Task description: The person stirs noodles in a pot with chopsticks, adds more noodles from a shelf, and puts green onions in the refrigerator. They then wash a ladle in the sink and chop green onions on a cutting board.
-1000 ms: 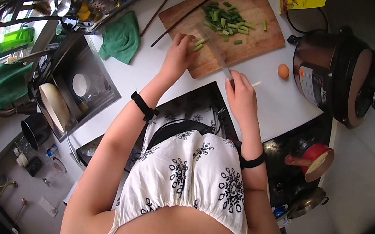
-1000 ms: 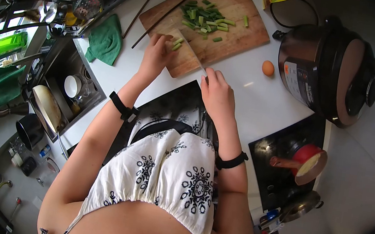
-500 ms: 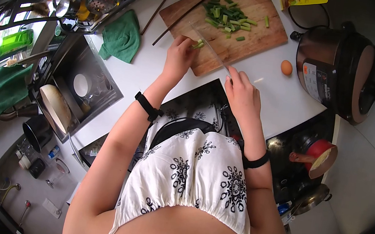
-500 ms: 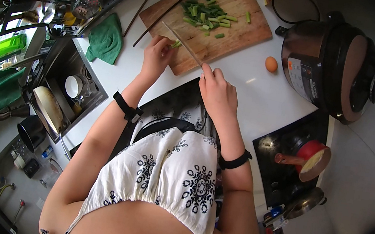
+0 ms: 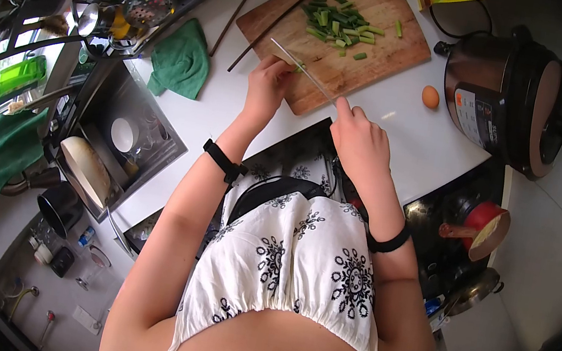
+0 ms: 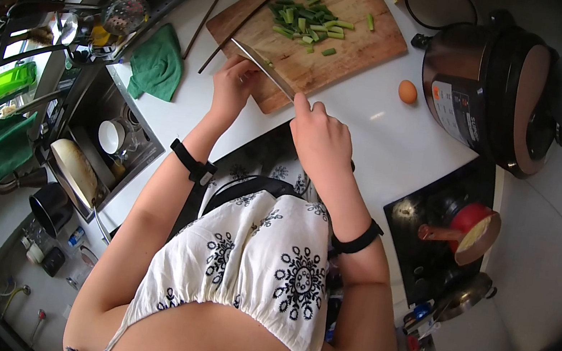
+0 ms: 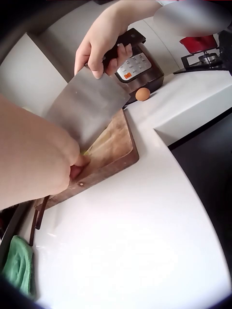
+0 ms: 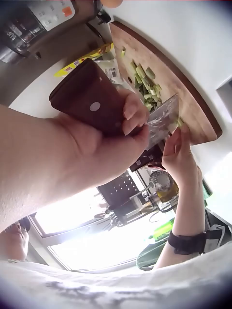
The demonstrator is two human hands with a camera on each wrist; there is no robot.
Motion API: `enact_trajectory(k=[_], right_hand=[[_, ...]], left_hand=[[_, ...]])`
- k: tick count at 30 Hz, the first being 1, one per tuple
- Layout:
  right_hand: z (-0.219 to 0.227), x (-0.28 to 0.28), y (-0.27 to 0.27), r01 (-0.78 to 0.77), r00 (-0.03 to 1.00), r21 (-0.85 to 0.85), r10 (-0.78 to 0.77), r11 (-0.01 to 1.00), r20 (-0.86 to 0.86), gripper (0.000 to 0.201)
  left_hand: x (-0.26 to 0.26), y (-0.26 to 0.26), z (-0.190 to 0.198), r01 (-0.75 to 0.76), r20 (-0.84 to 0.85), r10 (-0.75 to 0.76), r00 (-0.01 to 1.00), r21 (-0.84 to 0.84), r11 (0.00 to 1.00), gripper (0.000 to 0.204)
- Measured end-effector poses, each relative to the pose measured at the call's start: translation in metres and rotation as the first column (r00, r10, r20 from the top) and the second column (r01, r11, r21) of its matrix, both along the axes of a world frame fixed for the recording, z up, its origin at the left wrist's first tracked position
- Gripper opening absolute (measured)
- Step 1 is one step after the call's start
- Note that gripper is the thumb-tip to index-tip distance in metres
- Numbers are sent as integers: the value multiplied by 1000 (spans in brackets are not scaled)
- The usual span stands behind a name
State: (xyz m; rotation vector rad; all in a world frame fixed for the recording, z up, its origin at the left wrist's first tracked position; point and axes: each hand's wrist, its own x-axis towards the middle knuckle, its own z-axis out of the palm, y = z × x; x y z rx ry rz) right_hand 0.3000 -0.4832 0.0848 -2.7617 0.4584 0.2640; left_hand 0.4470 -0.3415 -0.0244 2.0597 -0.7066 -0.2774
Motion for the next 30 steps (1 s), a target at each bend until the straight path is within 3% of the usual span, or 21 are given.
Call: enact_trajectory(k=[7,13,17,19,23,30], right_hand=[[-31,2,-1,53,999,-25,-53,998,7,14],[-68,4,8,80,967,76,-96,994,236,13],[-69,7,16,99,968,60,-110,993,225,13],[-71,1,12,143,944,130,-175,981,280,14],[-55,-2,5,145,956,170,-182,975,231,14],[-26,1,0,66,987,114,-82,991,138,13]], left_hand=[[0,-1,-1,14,-7,-14,1000,-2,1000,13],[-4,-3,-6,3,53,-2,999,-16,1000,11],[-7,-4,0,-34,26,33,999,26,999,15],[-7,-5,0,-36,13,36,999,13,999,17],[-7,-2,0,-43,-16,43,999,-6,999,22],[-11,3,3,-52,5,52,999,5,999,21]])
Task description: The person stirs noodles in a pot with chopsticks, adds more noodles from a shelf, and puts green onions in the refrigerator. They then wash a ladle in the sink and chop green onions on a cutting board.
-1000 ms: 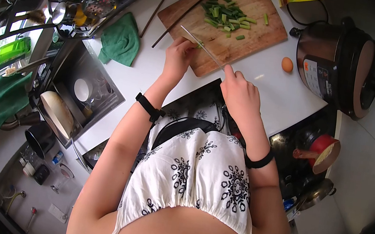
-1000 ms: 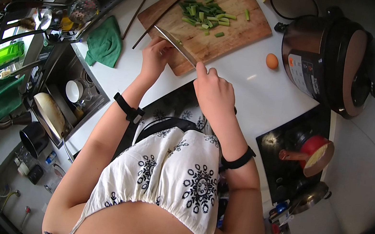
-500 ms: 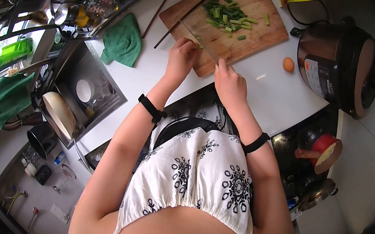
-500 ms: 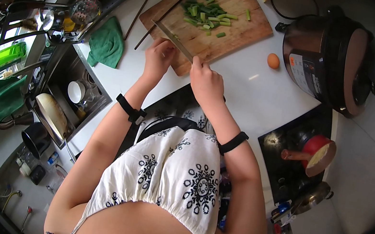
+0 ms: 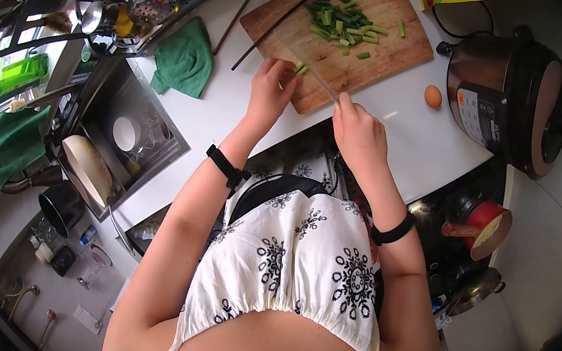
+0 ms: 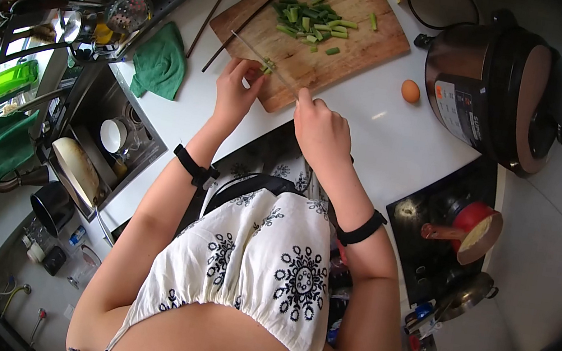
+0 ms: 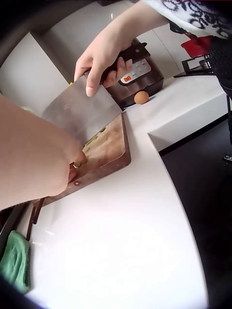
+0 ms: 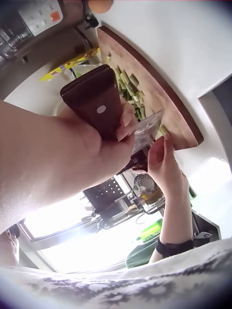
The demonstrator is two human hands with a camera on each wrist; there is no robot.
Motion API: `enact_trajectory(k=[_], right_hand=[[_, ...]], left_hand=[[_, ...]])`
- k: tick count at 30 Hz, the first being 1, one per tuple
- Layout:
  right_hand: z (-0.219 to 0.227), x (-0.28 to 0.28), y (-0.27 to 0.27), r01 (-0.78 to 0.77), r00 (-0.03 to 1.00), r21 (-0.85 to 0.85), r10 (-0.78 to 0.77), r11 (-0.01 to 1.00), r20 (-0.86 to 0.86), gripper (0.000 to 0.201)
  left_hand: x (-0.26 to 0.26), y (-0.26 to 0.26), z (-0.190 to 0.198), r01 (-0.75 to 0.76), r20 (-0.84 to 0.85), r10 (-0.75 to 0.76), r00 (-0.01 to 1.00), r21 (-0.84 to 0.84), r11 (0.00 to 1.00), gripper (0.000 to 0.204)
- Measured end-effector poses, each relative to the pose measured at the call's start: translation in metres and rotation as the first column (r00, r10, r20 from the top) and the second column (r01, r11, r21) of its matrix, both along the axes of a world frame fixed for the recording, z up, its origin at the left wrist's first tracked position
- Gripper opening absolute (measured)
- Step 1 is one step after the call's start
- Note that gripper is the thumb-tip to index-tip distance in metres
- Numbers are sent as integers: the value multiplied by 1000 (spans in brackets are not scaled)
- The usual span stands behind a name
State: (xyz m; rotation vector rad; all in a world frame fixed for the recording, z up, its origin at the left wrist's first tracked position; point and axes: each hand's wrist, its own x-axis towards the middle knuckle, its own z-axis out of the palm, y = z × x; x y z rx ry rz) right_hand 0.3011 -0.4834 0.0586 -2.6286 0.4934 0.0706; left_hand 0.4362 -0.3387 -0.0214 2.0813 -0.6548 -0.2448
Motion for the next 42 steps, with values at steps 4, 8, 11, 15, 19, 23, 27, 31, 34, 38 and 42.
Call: enact_trajectory(k=[4,8,11,15,19,23,27,31,34,38,42], right_hand=[[4,4,0,-39,999,-36,39,999,-19,12],[5,6,4,-55,996,-97,48,994,-76,12],[9,11,7,-72,990,-159,51,985,-133,12],[2,15,6,-75,989,-160,54,984,-134,11],[-24,5,3,-20,999,-73,17,997,-42,12],[-33,-2,-5,42,997,63,-45,997,56,15],[-36,4,-31,124,989,372,-147,920,34,23],[-36,-1,-42,284,958,605,-208,743,-195,23],[-25,-3,-37,258,966,593,-216,763,-142,23],[-3,0,-30,190,982,506,-166,842,-92,22],[9,2,-18,134,991,374,-114,918,-74,22]], left_hand=[[-1,1,-1,22,-50,-22,999,11,1000,19],[-1,2,-3,32,-31,-33,999,-16,999,15],[-1,3,-5,40,-25,-40,999,4,999,13],[2,4,-5,49,-24,-49,999,-2,999,12],[3,1,-8,64,90,-65,994,14,998,10],[2,2,-11,59,109,-59,992,-3,998,11],[2,3,-15,23,118,-20,993,-22,999,11],[2,5,-14,37,119,-34,992,-21,999,13],[2,6,-5,6,29,-6,1000,-33,999,13],[4,6,-6,7,-20,-7,1000,-32,999,13],[7,9,-11,20,13,-19,1000,-50,999,13]])
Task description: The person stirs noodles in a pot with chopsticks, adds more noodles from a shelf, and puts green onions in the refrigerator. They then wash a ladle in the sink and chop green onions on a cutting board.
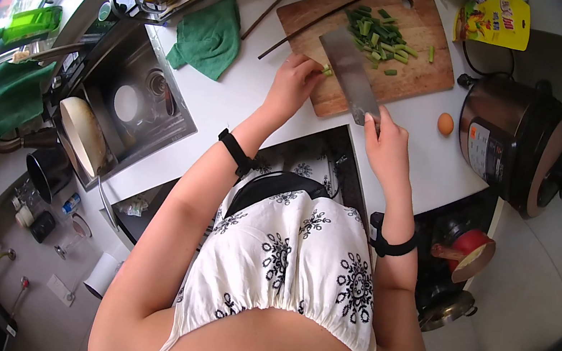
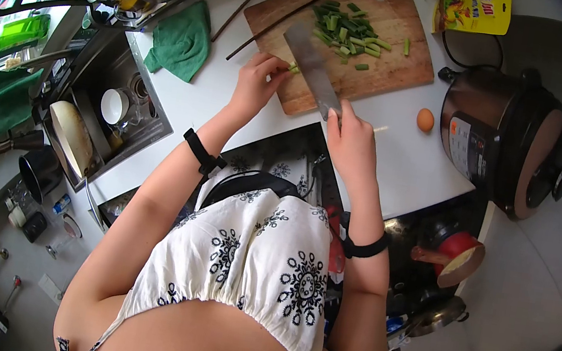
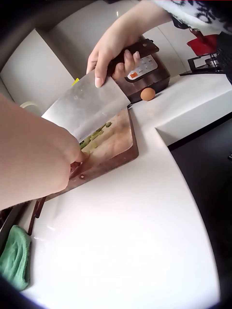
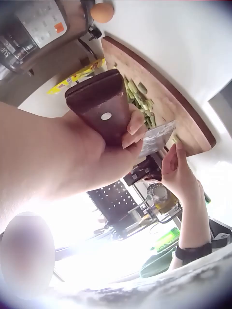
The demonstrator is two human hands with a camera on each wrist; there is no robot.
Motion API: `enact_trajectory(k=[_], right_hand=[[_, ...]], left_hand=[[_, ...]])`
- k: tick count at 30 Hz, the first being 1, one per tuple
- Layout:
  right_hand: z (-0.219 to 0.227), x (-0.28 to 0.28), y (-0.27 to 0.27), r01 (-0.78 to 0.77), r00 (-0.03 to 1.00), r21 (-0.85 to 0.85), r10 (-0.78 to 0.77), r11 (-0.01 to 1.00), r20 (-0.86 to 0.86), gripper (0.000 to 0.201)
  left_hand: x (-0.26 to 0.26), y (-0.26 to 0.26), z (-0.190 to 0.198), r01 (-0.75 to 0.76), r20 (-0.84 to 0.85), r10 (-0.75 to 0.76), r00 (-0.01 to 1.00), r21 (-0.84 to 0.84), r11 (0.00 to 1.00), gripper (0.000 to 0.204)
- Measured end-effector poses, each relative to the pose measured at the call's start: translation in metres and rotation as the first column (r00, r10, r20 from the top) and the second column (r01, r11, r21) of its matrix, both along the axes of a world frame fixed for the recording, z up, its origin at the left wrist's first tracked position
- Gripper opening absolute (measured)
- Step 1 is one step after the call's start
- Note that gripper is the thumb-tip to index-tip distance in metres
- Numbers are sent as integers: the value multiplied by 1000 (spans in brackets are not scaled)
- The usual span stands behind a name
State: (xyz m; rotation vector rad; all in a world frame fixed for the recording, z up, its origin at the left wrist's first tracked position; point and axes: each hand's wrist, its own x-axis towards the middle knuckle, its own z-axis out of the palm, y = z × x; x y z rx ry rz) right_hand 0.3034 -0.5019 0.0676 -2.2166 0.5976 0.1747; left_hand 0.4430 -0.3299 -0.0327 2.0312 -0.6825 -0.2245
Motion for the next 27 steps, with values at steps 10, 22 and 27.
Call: enact_trajectory(k=[10,22,27], right_hand=[[14,5,16,-111,993,-218,101,969,-60,19],[-4,3,26,-180,983,-382,151,907,-104,16],[-32,-3,34,-79,997,-351,81,933,-8,15]], left_hand=[[4,-2,6,41,158,-43,986,18,999,11],[9,-5,6,69,92,-76,993,78,995,15],[7,-8,6,75,139,-85,987,71,995,10]])
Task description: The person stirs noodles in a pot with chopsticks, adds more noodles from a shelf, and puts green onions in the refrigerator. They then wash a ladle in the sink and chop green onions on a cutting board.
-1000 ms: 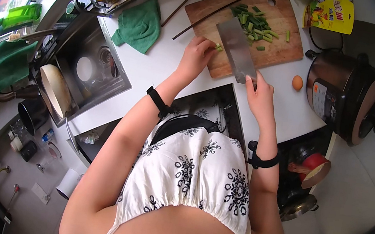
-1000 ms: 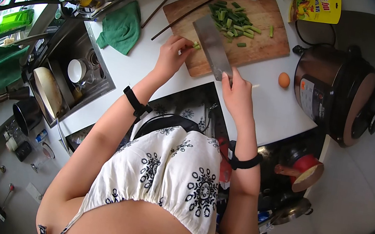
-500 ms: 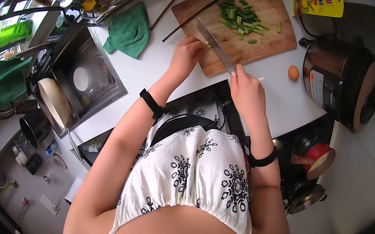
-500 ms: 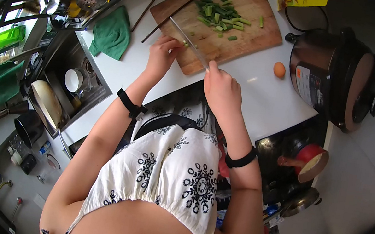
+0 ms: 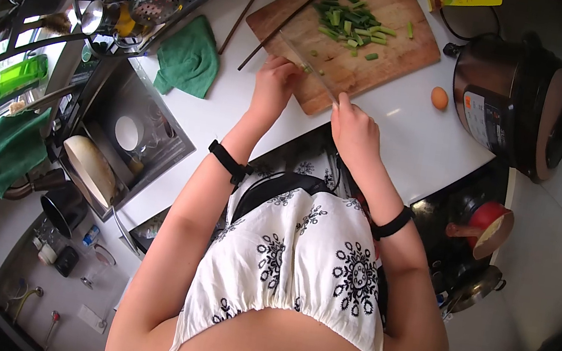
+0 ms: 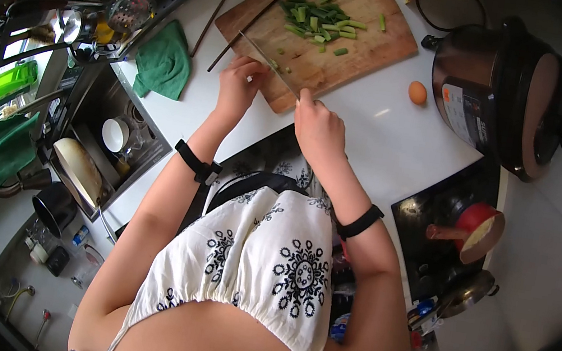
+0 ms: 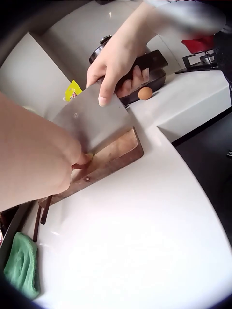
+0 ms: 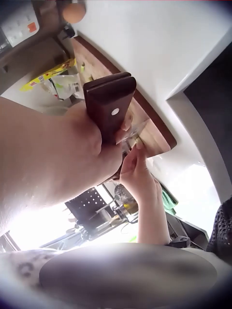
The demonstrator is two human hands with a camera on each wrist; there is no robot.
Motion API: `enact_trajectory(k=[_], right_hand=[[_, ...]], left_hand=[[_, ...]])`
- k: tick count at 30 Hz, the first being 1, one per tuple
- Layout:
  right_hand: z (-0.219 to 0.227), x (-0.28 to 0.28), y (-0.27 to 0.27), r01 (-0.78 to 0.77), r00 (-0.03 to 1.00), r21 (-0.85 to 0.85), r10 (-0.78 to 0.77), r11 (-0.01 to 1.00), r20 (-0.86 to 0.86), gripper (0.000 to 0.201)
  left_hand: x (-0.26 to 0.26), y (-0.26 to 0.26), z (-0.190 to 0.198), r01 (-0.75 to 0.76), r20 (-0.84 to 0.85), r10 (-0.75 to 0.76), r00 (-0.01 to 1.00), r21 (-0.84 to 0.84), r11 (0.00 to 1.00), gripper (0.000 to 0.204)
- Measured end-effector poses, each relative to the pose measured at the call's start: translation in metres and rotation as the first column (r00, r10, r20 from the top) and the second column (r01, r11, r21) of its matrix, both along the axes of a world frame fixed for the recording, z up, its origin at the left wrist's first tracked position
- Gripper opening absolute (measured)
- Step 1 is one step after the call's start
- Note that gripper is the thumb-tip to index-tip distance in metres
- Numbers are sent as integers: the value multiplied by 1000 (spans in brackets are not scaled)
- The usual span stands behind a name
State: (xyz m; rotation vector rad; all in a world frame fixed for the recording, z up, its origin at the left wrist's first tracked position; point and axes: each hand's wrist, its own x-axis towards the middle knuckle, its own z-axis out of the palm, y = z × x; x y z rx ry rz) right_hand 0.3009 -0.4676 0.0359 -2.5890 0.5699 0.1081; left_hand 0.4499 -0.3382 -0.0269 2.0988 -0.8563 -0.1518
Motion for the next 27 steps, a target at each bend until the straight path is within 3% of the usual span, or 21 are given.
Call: enact_trajectory(k=[6,12,27], right_hand=[[-15,0,-1,82,986,126,-99,989,136,17],[7,-5,-6,75,995,147,-84,986,57,16],[28,4,-6,70,997,152,-64,986,-40,18]], left_hand=[[-2,1,1,-23,20,22,1000,3,1000,7],[3,6,3,22,38,-23,999,16,1000,9],[-2,10,7,-62,-26,61,998,-13,998,13]])
